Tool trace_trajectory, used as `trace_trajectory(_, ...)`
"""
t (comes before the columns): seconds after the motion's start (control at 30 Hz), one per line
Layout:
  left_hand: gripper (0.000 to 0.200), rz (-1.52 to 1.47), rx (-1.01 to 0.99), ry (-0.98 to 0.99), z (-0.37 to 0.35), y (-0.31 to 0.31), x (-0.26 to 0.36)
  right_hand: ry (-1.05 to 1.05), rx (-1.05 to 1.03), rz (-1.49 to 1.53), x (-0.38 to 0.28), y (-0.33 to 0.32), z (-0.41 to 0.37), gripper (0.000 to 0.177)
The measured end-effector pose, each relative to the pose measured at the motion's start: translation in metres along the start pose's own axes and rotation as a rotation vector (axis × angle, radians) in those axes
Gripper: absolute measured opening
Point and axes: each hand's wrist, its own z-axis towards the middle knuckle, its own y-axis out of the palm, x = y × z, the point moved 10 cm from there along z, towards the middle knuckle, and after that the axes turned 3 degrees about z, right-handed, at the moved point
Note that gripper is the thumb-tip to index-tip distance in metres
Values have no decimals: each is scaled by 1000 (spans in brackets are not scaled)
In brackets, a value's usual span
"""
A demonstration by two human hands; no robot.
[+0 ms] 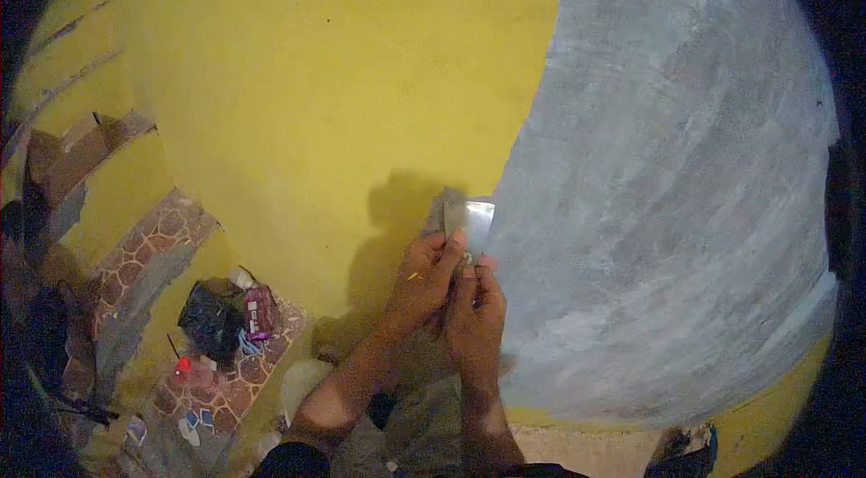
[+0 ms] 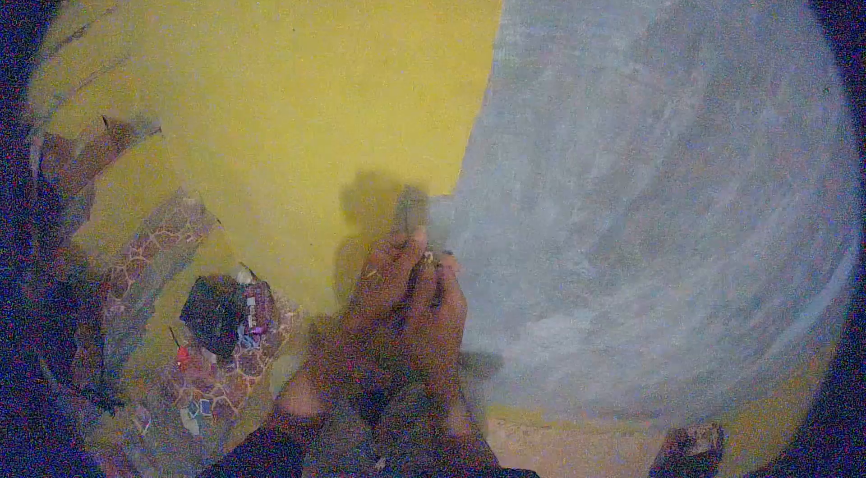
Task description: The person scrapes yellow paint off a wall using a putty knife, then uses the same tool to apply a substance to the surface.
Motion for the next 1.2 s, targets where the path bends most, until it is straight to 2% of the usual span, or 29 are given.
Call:
trace_trajectory(0.03, 43, 13, -43, -107, 5, 2, -19, -9, -1, 4, -1, 0, 1, 31)
trace_trajectory(0.13, 45, 144, -54, -168, 9, 0, -36, 93, -21, 19, 12, 4, 0, 30)
trace_trajectory(0.2, 45, 97, -39, -131, 10, 2, -33, -2, 80, -116, 6, -1, -1, 30)
trace_trajectory(0.27, 46, 59, -26, -104, 9, 3, -27, -63, 93, -131, -1, 0, 0, 31)
trace_trajectory(0.33, 46, 209, 49, 10, 10, -4, -12, -124, 107, -148, -12, 0, 1, 31)
trace_trajectory(0.37, 46, 208, 49, 6, 9, -3, -11, -40, 68, -165, -10, 1, 3, 33)
trace_trajectory(0.4, 45, 233, 68, 86, 5, -3, 0, 47, 30, -183, -5, 2, 3, 42)
trace_trajectory(0.43, 45, 257, 86, 170, 3, -4, 11, 49, 31, -185, -6, 1, 4, 42)
trace_trajectory(0.47, 45, 255, 86, 168, 5, -2, 12, 79, 5, -180, -4, 2, 6, 43)
trace_trajectory(0.53, 45, 99, 88, 8, 9, -2, -1, 111, -21, -182, 4, 5, 5, 44)
trace_trajectory(0.57, 45, 96, 88, 6, 10, -2, 2, 25, 27, -146, 3, 4, 7, 33)
trace_trajectory(0.6, 46, 25, 61, -44, 11, 0, 0, -63, 74, -109, -3, 2, 8, 31)
trace_trajectory(0.63, 46, -46, 35, -93, 11, 2, -1, -63, 74, -110, -5, 3, 8, 31)
trace_trajectory(0.77, 51, -20, 54, -173, 11, -2, -2, -60, 56, -154, -3, 6, 8, 28)
trace_trajectory(0.83, 55, 245, 97, 0, 18, -8, 1, -47, 54, -123, 13, 4, 12, 28)
trace_trajectory(0.87, 58, 79, 114, 29, 16, -3, 5, -72, 52, -85, 16, 5, 15, 27)
trace_trajectory(0.93, 57, 142, 122, 16, 25, -5, -5, -109, 42, -43, 16, 6, 26, 26)
trace_trajectory(1.0, 57, 212, 127, -2, 36, -8, -1, -372, 77, -132, -13, 7, 33, 26)
trace_trajectory(1.03, 56, 157, 168, -10, 44, -11, 16, -375, 77, -129, -37, 8, 40, 26)
trace_trajectory(1.1, 56, 96, 210, -19, 51, -9, 47, -217, -64, -47, -81, 17, 53, 29)
trace_trajectory(1.17, 52, -228, 79, 83, 56, 9, 75, -202, -33, -21, -81, 13, 53, 32)
trace_trajectory(1.2, 52, -230, 81, 91, 57, 9, 68, -188, 2, 12, -78, 9, 55, 36)
